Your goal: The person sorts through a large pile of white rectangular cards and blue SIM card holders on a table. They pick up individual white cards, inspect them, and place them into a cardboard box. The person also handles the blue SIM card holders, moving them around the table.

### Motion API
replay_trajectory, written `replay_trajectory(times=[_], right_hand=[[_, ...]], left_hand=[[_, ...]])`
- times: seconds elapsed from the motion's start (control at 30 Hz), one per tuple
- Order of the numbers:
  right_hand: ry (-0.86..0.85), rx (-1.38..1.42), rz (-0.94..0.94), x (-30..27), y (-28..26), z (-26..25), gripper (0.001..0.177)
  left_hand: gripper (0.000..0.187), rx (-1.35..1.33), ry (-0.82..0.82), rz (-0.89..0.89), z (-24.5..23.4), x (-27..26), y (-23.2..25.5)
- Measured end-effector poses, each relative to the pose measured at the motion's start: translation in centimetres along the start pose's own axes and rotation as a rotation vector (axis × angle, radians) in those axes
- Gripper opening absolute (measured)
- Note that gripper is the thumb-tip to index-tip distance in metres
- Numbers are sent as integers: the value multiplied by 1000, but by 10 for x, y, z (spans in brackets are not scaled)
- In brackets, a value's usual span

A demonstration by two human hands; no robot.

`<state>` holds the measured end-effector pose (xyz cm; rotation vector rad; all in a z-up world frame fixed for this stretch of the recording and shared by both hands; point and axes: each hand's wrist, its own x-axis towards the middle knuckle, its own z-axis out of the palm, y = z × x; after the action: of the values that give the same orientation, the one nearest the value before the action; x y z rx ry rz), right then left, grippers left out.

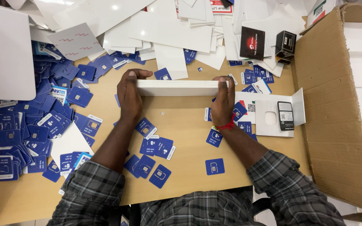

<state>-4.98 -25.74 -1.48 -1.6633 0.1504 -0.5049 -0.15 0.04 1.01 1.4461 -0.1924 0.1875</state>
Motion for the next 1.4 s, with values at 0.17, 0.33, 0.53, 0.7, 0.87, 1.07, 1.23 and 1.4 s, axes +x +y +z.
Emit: replay_trajectory(times=[0.17, 0.33, 0.53, 0.7, 0.87, 1.07, 1.23, 1.4], right_hand=[[16, 9, 17, -1, 5, 1, 38], [-124, -31, -112, 1, 19, -10, 26], [-338, 184, -5, 6, 22, -17, 37], [-413, 96, 89, 18, -5, -24, 38], [-482, -160, -48, 40, -88, -52, 36], [-622, -659, -514, 51, -193, -63, 33], [-706, -893, -789, 47, -230, -27, 38], [-716, -962, -962, 38, -236, 12, 44]], left_hand=[[42, 24, -7, -32, -1, 0, 1], [41, 30, 2, -58, -3, 0, 2], [40, 140, 108, -111, -6, 4, -8], [38, 108, 141, -124, -10, 7, -16], [31, -141, 27, -158, 6, 1, -21], [22, 251, -174, 210, 25, -16, 21], [47, 373, -313, 354, 43, -28, 42], [36, 46, -404, 66, 42, -29, 23]])
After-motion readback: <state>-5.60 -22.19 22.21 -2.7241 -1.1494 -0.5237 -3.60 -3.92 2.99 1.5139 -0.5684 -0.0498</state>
